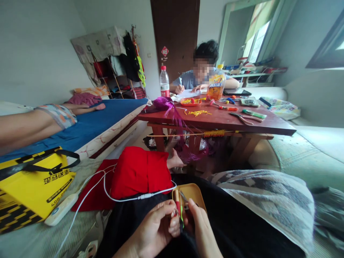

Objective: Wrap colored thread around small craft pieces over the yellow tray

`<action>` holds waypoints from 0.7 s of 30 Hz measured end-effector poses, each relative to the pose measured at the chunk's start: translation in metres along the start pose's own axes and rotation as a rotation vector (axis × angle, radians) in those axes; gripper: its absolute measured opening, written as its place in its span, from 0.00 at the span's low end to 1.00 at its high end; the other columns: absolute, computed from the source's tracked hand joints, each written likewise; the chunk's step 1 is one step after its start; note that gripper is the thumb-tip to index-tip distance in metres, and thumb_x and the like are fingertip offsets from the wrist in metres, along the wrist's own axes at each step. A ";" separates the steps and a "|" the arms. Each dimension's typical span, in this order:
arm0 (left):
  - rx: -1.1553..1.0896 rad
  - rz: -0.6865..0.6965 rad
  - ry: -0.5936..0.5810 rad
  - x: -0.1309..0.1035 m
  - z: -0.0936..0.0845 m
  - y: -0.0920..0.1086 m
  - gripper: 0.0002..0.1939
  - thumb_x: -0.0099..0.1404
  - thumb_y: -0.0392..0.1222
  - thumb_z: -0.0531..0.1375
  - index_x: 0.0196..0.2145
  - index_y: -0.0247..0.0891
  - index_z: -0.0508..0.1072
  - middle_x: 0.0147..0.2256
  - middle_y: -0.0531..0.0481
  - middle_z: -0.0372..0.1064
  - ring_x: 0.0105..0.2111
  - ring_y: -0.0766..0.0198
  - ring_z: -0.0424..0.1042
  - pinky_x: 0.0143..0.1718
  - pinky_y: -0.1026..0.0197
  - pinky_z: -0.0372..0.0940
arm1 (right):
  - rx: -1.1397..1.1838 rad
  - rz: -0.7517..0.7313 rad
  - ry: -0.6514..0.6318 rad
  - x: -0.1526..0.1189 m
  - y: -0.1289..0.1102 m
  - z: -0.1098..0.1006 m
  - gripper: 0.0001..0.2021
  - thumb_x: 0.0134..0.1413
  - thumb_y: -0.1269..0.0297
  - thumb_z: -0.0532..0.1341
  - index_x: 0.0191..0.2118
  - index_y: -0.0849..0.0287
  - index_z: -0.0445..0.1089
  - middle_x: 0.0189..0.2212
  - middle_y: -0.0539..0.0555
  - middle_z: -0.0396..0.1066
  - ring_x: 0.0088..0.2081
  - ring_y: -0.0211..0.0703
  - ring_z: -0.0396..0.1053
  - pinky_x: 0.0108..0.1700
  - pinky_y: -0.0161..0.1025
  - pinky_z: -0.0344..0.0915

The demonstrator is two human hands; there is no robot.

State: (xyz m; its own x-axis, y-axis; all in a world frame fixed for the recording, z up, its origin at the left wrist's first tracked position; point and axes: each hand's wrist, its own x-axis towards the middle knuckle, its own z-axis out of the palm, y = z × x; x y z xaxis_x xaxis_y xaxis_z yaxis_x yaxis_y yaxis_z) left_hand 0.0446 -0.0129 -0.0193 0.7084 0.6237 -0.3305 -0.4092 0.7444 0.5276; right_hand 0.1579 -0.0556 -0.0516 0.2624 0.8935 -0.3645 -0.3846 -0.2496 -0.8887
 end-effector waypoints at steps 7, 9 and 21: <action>0.048 0.060 -0.073 0.000 -0.002 0.002 0.15 0.49 0.44 0.67 0.20 0.34 0.66 0.23 0.47 0.69 0.24 0.66 0.67 0.26 0.66 0.57 | -1.023 -0.302 0.082 0.053 0.028 -0.046 0.08 0.48 0.60 0.54 0.29 0.58 0.66 0.30 0.59 0.71 0.35 0.54 0.67 0.37 0.44 0.58; 0.091 0.118 -0.024 -0.001 -0.002 0.002 0.14 0.48 0.44 0.68 0.20 0.32 0.68 0.29 0.46 0.69 0.29 0.66 0.67 0.29 0.67 0.58 | -1.092 -0.301 0.113 0.060 0.041 -0.051 0.06 0.43 0.67 0.55 0.28 0.59 0.68 0.31 0.64 0.71 0.37 0.60 0.66 0.38 0.49 0.56; 0.234 0.249 0.087 0.003 -0.012 -0.001 0.20 0.46 0.51 0.68 0.21 0.34 0.65 0.17 0.57 0.55 0.18 0.74 0.50 0.22 0.67 0.45 | 0.134 0.009 -0.427 0.017 0.009 -0.018 0.18 0.48 0.48 0.58 0.36 0.60 0.69 0.22 0.51 0.67 0.25 0.39 0.65 0.28 0.34 0.59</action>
State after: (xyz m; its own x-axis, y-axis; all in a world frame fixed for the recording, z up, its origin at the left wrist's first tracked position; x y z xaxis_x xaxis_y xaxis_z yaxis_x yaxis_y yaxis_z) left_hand 0.0407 -0.0086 -0.0300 0.5475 0.8048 -0.2292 -0.4136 0.4984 0.7620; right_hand 0.1750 -0.0497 -0.0710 -0.1195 0.9726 -0.1995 -0.5039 -0.2326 -0.8319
